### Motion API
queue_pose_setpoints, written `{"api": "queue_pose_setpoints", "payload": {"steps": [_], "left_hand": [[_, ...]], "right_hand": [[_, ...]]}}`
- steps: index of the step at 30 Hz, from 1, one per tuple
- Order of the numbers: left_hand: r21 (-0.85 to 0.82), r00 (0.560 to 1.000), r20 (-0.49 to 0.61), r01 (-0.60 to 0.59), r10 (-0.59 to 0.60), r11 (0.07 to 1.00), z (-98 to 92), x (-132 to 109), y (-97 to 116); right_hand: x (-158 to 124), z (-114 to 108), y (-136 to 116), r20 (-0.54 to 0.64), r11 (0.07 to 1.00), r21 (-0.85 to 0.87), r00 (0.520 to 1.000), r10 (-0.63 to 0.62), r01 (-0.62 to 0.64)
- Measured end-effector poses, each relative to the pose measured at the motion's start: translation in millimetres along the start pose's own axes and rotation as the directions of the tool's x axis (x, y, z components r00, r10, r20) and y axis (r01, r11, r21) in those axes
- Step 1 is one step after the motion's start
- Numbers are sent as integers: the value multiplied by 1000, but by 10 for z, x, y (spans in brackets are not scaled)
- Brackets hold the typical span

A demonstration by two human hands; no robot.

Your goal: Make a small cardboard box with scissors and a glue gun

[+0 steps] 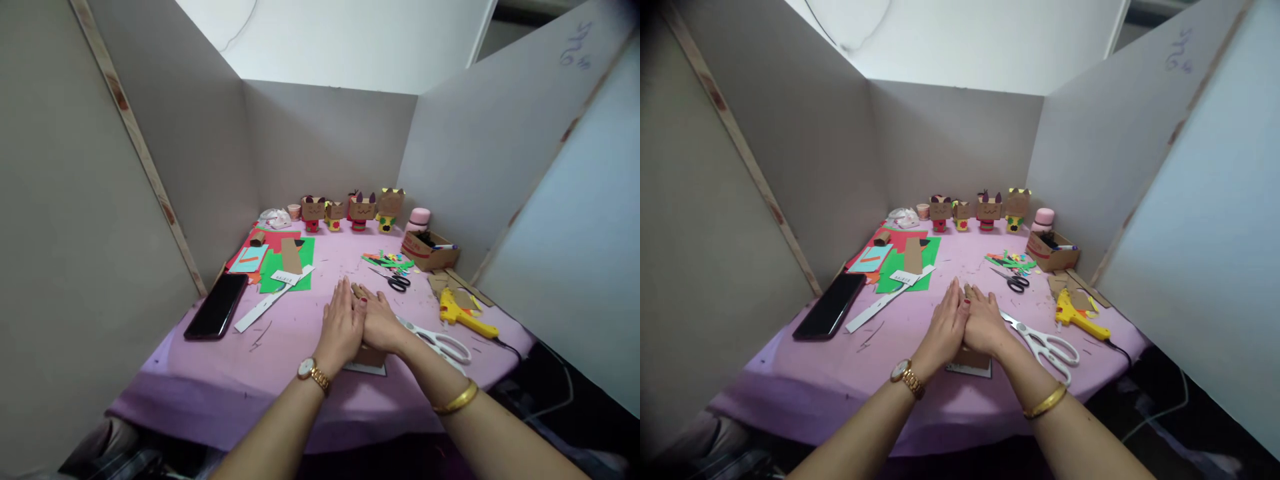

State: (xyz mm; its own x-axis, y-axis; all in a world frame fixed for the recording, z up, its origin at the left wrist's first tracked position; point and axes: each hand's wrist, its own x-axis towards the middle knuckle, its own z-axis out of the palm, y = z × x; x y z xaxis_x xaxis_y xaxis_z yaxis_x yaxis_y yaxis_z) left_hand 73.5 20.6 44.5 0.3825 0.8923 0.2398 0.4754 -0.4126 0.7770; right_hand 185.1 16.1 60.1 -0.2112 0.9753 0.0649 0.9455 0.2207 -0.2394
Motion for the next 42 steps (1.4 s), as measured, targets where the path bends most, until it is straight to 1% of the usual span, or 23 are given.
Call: {"api": "queue_pose_setpoints", "payload": {"steps": [4,7,10,13,15,17,18,20,22,26,29,31,33,36,38,40,42], "left_hand": [[2,1000,-13,-3,3,1000,-2,10,3],[3,999,-28,-16,16,1000,-7,23,-13],[8,1000,-11,-11,11,1000,-48,60,-47],[55,999,13,28,-29,998,-113,118,-43],[127,1000,6,26,-27,992,-138,148,3],[221,999,26,-38,33,975,-129,164,73],[268,995,63,-86,72,960,-115,168,109],[353,979,160,-176,126,919,-76,175,168],[420,962,234,-230,140,878,-40,186,205],[511,954,268,-257,132,820,-6,212,230],[545,951,285,-265,121,795,-12,220,247],[559,950,293,-259,104,788,-36,219,262],[573,957,281,-224,68,789,-75,221,284],[595,984,178,-88,-24,799,-129,232,346],[598,991,119,-18,-66,802,-126,233,407],[605,992,108,-14,-64,796,-75,221,467],[625,992,127,-64,-21,778,9,196,502]], "right_hand": [[5,16,-14,-40,1000,21,999,-22,23],[29,12,-6,-70,996,82,997,-22,28],[63,-46,45,-101,979,205,995,0,20],[76,-135,148,-166,932,362,985,39,24],[64,-167,240,-232,884,467,968,95,25],[38,-154,341,-283,820,572,942,180,16],[21,-131,394,-296,782,623,928,226,8],[-16,-61,494,-292,699,715,905,311,-10],[-53,21,575,-267,619,785,890,370,-21],[-107,142,640,-221,489,872,875,431,-20],[-157,159,610,-208,428,904,868,451,-5],[-222,144,578,-214,401,916,863,458,14],[-315,129,557,-225,383,923,856,465,35],[-466,154,563,-234,359,932,846,479,54],[-538,208,583,-226,336,940,838,497,54],[-574,274,600,-211,306,951,829,518,51],[-588,327,605,-195,274,961,823,534,50]]}}
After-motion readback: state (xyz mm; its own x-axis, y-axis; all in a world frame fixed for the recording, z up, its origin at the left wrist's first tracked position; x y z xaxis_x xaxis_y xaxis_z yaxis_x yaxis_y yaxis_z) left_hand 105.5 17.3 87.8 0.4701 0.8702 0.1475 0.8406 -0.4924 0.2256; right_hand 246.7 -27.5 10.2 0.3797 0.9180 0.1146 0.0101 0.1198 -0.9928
